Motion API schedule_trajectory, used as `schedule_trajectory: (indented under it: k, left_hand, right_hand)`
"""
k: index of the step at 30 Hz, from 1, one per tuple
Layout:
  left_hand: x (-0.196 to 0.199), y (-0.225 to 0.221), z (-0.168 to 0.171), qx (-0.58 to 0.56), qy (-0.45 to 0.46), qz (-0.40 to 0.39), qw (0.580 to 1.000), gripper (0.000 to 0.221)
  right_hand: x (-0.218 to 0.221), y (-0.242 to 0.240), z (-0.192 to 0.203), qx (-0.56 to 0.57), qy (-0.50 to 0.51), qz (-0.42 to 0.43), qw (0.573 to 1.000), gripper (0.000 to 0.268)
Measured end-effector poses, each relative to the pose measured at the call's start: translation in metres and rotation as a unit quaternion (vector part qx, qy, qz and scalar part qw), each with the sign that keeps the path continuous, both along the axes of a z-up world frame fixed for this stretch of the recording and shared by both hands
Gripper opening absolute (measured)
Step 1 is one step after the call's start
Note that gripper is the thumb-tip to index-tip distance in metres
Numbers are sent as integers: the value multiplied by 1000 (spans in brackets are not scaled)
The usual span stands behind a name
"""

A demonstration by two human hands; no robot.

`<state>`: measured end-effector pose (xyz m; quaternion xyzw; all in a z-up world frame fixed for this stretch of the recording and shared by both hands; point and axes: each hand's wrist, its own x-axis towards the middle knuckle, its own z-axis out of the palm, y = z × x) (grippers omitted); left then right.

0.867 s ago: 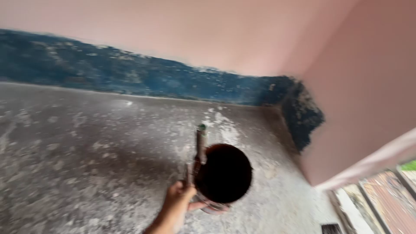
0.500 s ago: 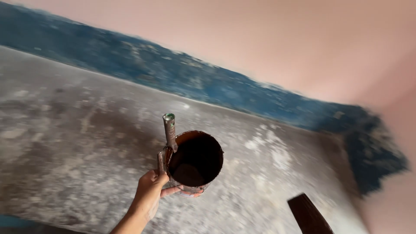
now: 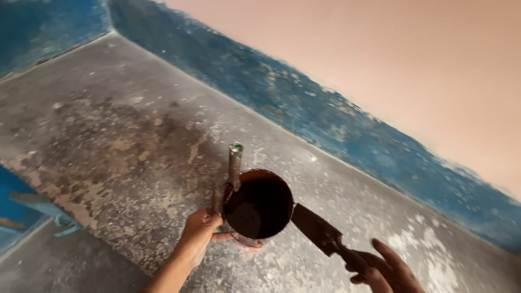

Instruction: The person stirs brown paint in a bucket with a stick, dips a paint roller into the bucket, and rolls a horizontal band of brown paint along the lower wall above a blue stripe, working along the wall toward the corner.

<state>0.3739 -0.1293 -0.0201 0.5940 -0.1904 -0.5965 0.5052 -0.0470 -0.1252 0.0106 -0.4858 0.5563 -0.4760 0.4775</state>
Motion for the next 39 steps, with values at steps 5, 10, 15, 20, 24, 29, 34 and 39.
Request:
schedule_trajectory:
  k: [5,10,15,20,24,29,34,39]
  left_hand:
    - [15,-5,-28,-22,10,-9,1000,24]
    - [20,-6,-28,49,4,-15,999,20]
    - [9,-1,-71,15,36,31,999,20]
    - [0,0,-103,-14,14,53,998,20]
    - [-3,-2,-130,-22,10,72,997,23]
    - [-8,-4,-154,-23,12,112,993,25]
    - [-12,-6,-161,-27,30,154,987,29]
    - [-17,-4,-161,-26,-2,137,990,28]
  right_hand:
    - [98,-30,83,14,122,-9,992,33]
    - [134,-75,102,81,187,55,977,24]
    - [143,-105,83,56,130,40,989,23]
    - [166,-121,88,-22,196,82,977,24]
    - [192,-145,83,-24,195,84,977,25]
    - [211,-163,71,-32,228,152,961,34]
    - [230,-152,77,-60,325,159,930,31]
    - [236,-164,59,-100,358,160,914,35]
